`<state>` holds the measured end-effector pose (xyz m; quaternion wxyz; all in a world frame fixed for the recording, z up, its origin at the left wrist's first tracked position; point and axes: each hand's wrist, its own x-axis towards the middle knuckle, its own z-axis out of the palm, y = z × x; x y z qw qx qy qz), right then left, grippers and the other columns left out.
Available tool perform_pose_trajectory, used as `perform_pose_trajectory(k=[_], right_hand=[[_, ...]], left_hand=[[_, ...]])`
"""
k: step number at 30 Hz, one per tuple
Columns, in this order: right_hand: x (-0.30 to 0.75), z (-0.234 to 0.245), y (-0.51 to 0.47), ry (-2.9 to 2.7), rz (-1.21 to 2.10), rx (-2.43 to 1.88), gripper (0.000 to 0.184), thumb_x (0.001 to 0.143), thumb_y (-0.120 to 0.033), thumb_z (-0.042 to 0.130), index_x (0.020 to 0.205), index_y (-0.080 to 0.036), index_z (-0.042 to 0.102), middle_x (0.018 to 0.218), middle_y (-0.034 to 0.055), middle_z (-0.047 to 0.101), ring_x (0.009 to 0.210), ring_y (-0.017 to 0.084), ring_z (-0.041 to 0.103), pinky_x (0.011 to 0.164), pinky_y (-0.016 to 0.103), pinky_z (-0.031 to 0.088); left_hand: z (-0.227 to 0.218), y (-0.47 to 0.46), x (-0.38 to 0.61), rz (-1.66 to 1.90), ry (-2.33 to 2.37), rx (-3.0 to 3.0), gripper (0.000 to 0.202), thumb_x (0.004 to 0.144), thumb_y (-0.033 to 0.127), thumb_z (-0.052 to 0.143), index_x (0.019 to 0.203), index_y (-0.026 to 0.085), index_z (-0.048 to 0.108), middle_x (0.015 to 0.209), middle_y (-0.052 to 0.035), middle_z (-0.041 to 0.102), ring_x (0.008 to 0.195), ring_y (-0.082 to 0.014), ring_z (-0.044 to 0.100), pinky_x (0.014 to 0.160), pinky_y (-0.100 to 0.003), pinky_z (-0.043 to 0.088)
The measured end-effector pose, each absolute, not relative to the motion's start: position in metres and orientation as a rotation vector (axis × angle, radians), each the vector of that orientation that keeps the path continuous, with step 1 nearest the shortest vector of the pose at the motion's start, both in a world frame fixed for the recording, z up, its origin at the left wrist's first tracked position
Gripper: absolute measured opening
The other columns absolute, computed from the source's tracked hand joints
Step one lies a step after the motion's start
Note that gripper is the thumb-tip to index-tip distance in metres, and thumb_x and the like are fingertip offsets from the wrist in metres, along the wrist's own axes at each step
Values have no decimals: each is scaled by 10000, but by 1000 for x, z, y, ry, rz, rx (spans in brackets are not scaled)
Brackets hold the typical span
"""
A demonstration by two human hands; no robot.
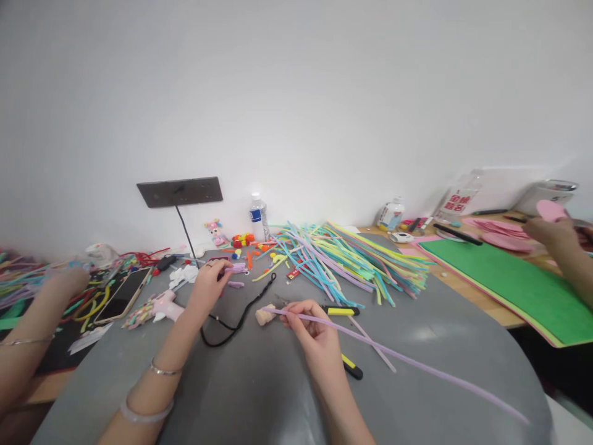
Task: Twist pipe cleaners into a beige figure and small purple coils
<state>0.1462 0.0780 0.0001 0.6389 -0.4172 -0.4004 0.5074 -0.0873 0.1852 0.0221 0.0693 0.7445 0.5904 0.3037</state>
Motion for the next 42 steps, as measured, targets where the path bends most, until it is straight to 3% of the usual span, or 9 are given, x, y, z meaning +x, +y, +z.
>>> perform_pose_trajectory(k=[3, 8, 12, 16, 26, 35, 42], right_hand=[[144, 9, 80, -903, 1210, -944, 377, 658, -514, 840, 791, -199, 682, 776, 56, 693, 677, 183, 640, 666, 297, 531], [135, 24, 80, -1014, 1176, -849, 324, 719, -487, 802, 763, -182, 699, 714, 37, 663, 642, 157, 598, 602, 249, 485], [130, 30, 76, -1153, 1118, -810, 279, 746, -448, 785, 719, -185, 697, 791, 58, 671, 740, 185, 616, 654, 270, 505], [129, 28, 70, -1185, 1195, -859, 263, 791, -431, 750, 771, -177, 683, 860, 79, 706, 655, 155, 608, 594, 259, 503], [133, 25, 65, -1170, 1256, -824, 220, 846, -383, 720, 812, -174, 659, 848, 59, 706, 702, 145, 636, 672, 251, 536], [133, 20, 66, -1183, 1241, -802, 164, 852, -342, 726, 854, -185, 678, 944, 61, 719, 757, 134, 651, 706, 230, 541], [132, 17, 68, -1193, 1231, -856, 212, 820, -382, 747, 834, -181, 681, 792, 45, 700, 695, 156, 657, 627, 242, 536]], left_hand=[[32, 153, -75, 1074, 1646, 2183, 147, 905, 239, 557, 966, 238, 691, 977, -56, 703, 805, -198, 616, 774, -301, 470], [34, 95, -48, 1208, 1146, 1783, 97, 839, 278, 660, 846, 198, 713, 804, -30, 681, 698, -164, 612, 620, -238, 465], [27, 73, -40, 1282, 1067, 1651, 52, 827, 231, 674, 820, 190, 706, 775, -21, 677, 715, -156, 610, 643, -230, 473], [21, 68, -39, 1337, 1058, 1644, 41, 833, 200, 674, 832, 196, 714, 778, -18, 677, 725, -147, 603, 650, -217, 469], [19, 61, -35, 1427, 1011, 1579, 56, 841, 228, 696, 878, 194, 721, 816, -32, 703, 751, -151, 663, 685, -214, 535], [18, 60, -32, 1619, 1014, 1709, 79, 871, 171, 653, 869, 206, 724, 803, -29, 711, 713, -137, 677, 618, -192, 552], [18, 56, -29, 1784, 1106, 1896, 141, 831, 76, 674, 841, 209, 717, 783, -13, 706, 708, -126, 674, 646, -195, 558]])
